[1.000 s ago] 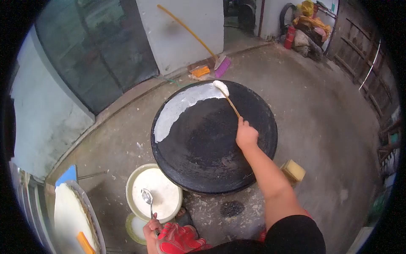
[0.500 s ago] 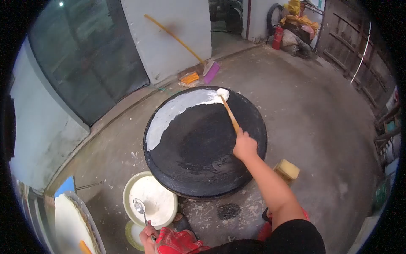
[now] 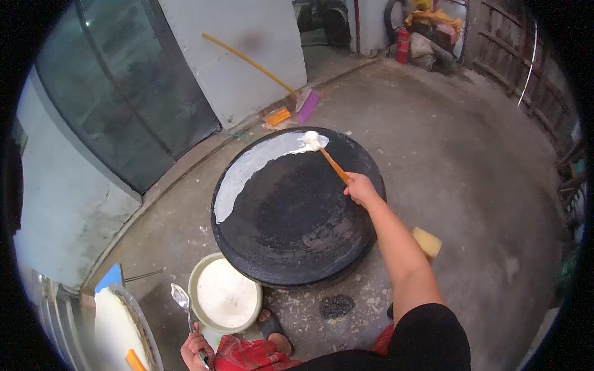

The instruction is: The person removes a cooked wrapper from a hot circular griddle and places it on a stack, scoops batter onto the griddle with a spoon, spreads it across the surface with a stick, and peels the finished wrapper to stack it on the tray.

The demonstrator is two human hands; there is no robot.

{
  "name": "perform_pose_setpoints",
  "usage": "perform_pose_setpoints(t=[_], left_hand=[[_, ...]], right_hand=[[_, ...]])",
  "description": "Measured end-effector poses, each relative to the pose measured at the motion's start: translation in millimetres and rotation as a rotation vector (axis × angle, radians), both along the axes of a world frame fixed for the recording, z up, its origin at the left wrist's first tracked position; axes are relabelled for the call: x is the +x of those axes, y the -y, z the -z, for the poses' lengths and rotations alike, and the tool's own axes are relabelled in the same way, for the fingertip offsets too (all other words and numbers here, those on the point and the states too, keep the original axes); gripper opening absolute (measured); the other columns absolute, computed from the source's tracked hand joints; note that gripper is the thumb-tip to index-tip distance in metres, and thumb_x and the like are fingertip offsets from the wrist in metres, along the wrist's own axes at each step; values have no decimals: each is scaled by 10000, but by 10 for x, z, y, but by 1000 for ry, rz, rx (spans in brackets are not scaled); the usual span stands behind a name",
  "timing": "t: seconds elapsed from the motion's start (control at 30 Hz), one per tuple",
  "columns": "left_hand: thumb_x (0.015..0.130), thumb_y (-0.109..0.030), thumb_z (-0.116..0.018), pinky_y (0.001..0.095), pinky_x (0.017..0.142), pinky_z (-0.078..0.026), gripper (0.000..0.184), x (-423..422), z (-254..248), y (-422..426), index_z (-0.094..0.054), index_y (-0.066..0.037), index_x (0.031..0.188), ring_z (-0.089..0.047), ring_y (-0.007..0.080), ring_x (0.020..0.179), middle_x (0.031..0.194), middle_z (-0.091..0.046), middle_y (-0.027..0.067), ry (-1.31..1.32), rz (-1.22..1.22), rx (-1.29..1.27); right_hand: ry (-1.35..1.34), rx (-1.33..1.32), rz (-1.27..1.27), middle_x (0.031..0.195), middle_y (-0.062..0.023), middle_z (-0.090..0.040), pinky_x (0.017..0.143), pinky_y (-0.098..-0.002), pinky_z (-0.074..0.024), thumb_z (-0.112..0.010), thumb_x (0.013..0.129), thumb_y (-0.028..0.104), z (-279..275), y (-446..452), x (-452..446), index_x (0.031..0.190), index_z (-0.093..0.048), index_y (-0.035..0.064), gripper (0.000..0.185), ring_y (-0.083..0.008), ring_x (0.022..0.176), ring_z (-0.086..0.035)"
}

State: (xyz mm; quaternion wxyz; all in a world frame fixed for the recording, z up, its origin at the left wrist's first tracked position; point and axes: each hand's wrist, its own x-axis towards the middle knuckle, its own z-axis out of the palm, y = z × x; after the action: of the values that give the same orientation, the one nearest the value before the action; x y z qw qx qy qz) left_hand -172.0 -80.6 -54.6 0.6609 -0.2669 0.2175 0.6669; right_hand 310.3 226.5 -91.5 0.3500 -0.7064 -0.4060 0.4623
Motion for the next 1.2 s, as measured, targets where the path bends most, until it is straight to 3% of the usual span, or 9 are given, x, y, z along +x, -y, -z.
perform_pose_setpoints(t=[0.03,0.1,0.13,0.2,0.27,0.4,0.7,0.83,1.2], left_hand=[[829,-34,-359,204,393,-349,292,-57,148,18,-479,43,1084,-391,80,436,576,-419,3,-6,-4,-3],[852,-146,-424,420,963,-290,360,-229,597,59,-478,50,1150,-400,343,1130,1214,-423,217,545,387,867],[852,-146,-424,420,963,-290,360,-40,326,3,-478,50,1150,-400,343,1130,1214,-423,217,540,385,866],[828,-41,-366,205,394,-349,293,325,-163,-69,-479,48,1083,-387,82,430,576,-423,5,9,6,-12],[828,-45,-368,209,390,-347,290,416,-171,-110,-483,53,1075,-384,83,428,582,-428,8,29,12,-21],[861,-112,-378,219,363,-318,267,498,-70,-139,-515,31,1040,-355,85,418,592,-410,6,23,30,-96],[901,-192,-339,217,361,-312,294,487,-66,-88,-496,-8,1070,-346,83,443,621,-398,16,-76,41,-101],[906,-197,-333,212,375,-323,291,450,3,-47,-490,-20,1076,-339,79,442,626,-406,20,-127,79,-64],[901,-186,-339,207,374,-306,270,465,-41,-21,-480,-33,1073,-338,92,439,633,-430,43,-205,87,-44]], right_hand=[[-6,-3,-4,677,-19,-529,343,-234,-284,-339,904,148,25,-6,26,1246,-447,182,360,-77,403,-349],[5,39,109,659,-44,-560,363,-268,-341,-385,878,148,74,-29,163,1193,-504,127,337,-114,394,-417],[44,123,168,636,-34,-547,338,-264,-316,-406,874,175,144,-89,173,1181,-513,147,326,-97,374,-386],[31,60,88,656,-41,-554,366,-267,-345,-407,876,178,176,-96,58,1180,-514,141,324,-100,404,-409],[2,-70,2,797,-76,-618,570,-282,-457,-420,871,175,-99,2,-145,1162,-530,118,316,-140,620,-555],[103,226,125,979,-95,-629,799,-302,-425,-447,845,145,475,-180,179,1069,-589,85,272,-218,929,-584],[581,96,-60,1046,-68,-594,802,-367,-439,-465,831,260,-241,382,-262,1090,-581,230,285,-254,961,-562],[392,169,7,1066,-100,-580,840,-363,-421,-458,836,230,392,208,-342,1094,-580,189,288,-257,995,-548],[535,115,-260,1079,-77,-581,842,-370,-424,-464,834,240,6,214,-954,1098,-578,225,287,-250,1002,-546]])
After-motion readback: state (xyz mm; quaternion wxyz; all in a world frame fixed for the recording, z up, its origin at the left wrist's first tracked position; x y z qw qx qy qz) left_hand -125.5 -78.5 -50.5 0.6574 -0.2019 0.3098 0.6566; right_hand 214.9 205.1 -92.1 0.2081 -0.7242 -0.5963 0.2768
